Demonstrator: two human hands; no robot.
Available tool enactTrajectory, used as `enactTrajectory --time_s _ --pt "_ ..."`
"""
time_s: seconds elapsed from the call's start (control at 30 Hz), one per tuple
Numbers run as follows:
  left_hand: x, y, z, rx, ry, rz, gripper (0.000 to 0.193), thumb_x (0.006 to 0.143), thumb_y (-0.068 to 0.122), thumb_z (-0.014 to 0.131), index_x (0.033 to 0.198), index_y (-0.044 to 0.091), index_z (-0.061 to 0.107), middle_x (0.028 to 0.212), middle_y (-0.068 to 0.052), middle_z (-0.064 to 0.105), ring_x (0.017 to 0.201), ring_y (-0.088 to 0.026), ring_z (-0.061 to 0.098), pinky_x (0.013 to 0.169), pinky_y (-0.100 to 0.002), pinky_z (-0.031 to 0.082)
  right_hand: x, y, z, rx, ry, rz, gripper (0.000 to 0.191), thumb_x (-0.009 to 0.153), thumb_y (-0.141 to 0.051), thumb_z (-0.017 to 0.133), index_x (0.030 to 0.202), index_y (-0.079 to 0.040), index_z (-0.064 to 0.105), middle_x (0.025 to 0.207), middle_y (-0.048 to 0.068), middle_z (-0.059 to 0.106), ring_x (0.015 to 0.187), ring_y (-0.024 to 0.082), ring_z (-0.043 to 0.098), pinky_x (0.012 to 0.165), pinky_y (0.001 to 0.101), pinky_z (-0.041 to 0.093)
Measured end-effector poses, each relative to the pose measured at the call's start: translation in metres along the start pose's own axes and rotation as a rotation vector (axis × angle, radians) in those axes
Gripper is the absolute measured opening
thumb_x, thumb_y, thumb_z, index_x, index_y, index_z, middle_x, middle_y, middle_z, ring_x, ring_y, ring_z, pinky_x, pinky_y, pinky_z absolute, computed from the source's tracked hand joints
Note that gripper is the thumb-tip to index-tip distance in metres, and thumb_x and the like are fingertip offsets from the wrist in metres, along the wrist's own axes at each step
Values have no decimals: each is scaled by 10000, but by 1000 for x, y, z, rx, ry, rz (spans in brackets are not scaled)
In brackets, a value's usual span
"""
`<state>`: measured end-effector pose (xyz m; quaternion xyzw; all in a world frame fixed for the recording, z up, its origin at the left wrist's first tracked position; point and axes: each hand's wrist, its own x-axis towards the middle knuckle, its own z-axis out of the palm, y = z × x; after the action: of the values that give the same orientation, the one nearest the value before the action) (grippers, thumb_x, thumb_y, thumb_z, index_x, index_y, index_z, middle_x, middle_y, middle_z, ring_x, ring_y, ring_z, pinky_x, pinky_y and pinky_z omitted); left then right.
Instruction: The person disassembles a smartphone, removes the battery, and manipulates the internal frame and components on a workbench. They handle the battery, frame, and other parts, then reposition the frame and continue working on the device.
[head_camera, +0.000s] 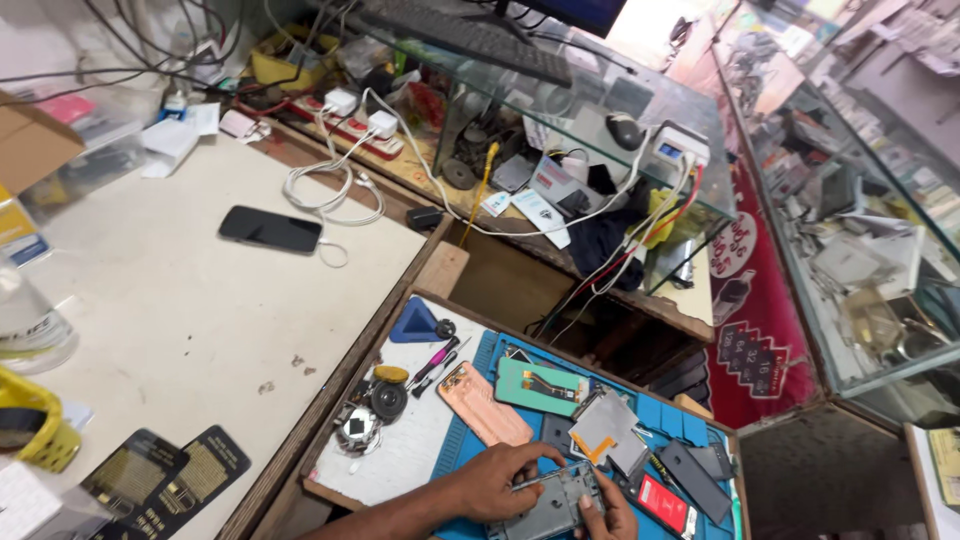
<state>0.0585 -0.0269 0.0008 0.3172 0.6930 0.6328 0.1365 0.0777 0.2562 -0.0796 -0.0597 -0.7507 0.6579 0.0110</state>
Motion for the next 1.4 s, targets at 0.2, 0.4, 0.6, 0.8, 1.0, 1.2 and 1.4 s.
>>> enactTrajectory --time_s 0.2,0.4,0.6,0.8,1.0,1.2,1.4 --pt "5 8 1 -14 -21 -30 488 906 172 626 1389 102 617 732 -27 558 633 -136 535 597 -317 424 4 4 -2 30 -40 -128 506 916 -100 660 1399 9 558 1204 155 745 857 91 723 655 234 564" --pt "7 11 6 0 -10 -51 474 920 193 651 1385 103 622 715 -12 540 626 -126 505 591 -305 403 -2 9 -5 -33 38 63 517 909 -157 649 1405 -38 566 1057 150 786 538 113 616 471 268 486" --pt "12 15 10 26 -4 -86 482 907 202 681 1378 113 624 731 -6 526 633 -126 496 584 -307 398 -1 13 -6 -49 18 59 515 925 -172 629 1418 -50 544 1030 126 783 546 103 619 473 260 481" --pt "14 15 13 41 -2 -122 471 922 219 685 1379 121 624 712 -13 532 633 -129 510 588 -307 406 -4 14 -10 -60 3 38 514 938 -166 613 1430 -47 520 1029 117 779 625 112 653 522 268 512" --pt "18 14 11 34 -24 -144 492 960 214 629 1445 143 596 689 -3 581 604 -116 522 580 -301 432 -14 1 -4 -62 -15 -66 490 947 -144 620 1411 -13 536 1004 105 760 668 93 633 555 259 509" --pt "18 14 12 57 -31 -97 458 1000 181 607 1455 132 604 697 -37 623 593 -127 540 575 -314 442 -22 -24 5 -44 -10 -59 467 958 -154 599 1400 -9 556 939 71 728 656 85 581 540 259 470" --pt "20 20 12 75 -8 -80 456 972 178 617 1424 123 588 794 -88 698 692 -178 654 655 -354 515 -28 -49 13 -100 -9 -62 447 976 -190 600 1395 -39 576 881 68 721 650 84 593 554 257 498"
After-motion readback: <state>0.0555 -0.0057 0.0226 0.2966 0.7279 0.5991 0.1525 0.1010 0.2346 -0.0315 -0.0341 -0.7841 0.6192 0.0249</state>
